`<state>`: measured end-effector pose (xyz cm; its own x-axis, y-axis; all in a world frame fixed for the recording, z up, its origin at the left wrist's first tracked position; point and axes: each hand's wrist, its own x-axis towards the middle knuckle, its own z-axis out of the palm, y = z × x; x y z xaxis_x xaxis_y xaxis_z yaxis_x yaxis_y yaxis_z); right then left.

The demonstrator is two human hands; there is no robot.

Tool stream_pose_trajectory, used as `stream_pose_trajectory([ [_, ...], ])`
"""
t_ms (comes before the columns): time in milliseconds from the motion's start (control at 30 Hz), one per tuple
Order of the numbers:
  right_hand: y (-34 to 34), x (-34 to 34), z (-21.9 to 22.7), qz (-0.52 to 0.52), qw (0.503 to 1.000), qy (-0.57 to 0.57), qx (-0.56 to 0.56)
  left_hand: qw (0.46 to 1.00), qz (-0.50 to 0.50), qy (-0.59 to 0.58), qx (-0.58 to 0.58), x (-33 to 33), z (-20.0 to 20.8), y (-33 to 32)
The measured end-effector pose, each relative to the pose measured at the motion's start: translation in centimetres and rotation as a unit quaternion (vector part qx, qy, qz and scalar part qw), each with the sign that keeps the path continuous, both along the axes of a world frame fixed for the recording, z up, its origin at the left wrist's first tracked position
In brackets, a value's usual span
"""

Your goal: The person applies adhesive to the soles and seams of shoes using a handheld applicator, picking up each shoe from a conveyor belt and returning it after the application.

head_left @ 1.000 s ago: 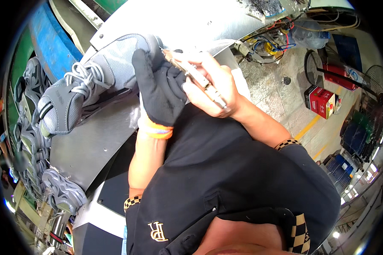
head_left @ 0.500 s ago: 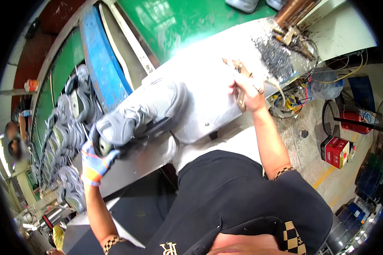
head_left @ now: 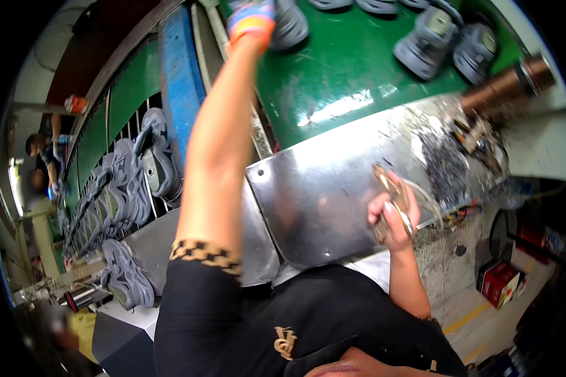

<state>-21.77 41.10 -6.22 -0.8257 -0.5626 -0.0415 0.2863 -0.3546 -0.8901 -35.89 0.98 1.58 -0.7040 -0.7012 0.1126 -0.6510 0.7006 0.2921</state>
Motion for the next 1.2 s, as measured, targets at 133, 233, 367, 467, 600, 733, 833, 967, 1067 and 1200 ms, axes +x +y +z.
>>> stream_pose_trajectory([
  [133, 0.4, 0.3, -0.7, -0.032, 0.999, 0.005, 0.026, 0.948, -0.139, 0.007, 0.285, -4.4, 1.3, -8.4],
  [233, 0.6, 0.2, -0.6, -0.035, 0.999, 0.003, 0.025, 0.995, -0.061, -0.036, 0.065, 2.7, -1.7, -21.1],
  [367, 0.6, 0.1, -0.6, -0.031, 0.999, 0.02, 0.033, 0.914, 0.096, -0.386, 0.075, 20.6, -8.7, -32.1],
  [467, 0.5, -0.1, -0.8, -0.015, 0.999, 0.035, 0.031, 0.926, 0.131, -0.308, 0.172, 28.5, -9.1, -32.6],
  [600, 0.3, -0.1, -0.4, -0.025, 0.999, 0.025, 0.036, 0.992, 0.043, 0.014, 0.118, 31.1, -1.1, -27.4],
  [733, -0.1, 0.0, -0.3, -0.017, 1.0, 0.019, 0.009, 0.983, -0.045, 0.08, -0.156, 35.8, 10.0, -10.7],
  [833, 0.0, -0.2, -1.1, -0.025, 0.999, 0.04, 0.025, 0.936, -0.172, 0.249, -0.179, 35.5, 9.6, 3.1],
  [967, 0.4, 0.6, -0.3, -0.039, 0.997, 0.057, 0.033, 0.927, -0.104, 0.313, -0.18, 39.7, 11.5, 13.3],
  [1067, 3.0, 0.5, -0.2, -0.068, 0.975, 0.172, 0.121, 0.841, -0.093, 0.524, -0.097, 40.2, 10.9, 16.0],
  [1200, 7.8, -2.4, 0.5, -0.164, 0.934, 0.253, 0.194, 0.83, -0.249, 0.494, -0.072, 38.5, 9.1, 16.9],
])
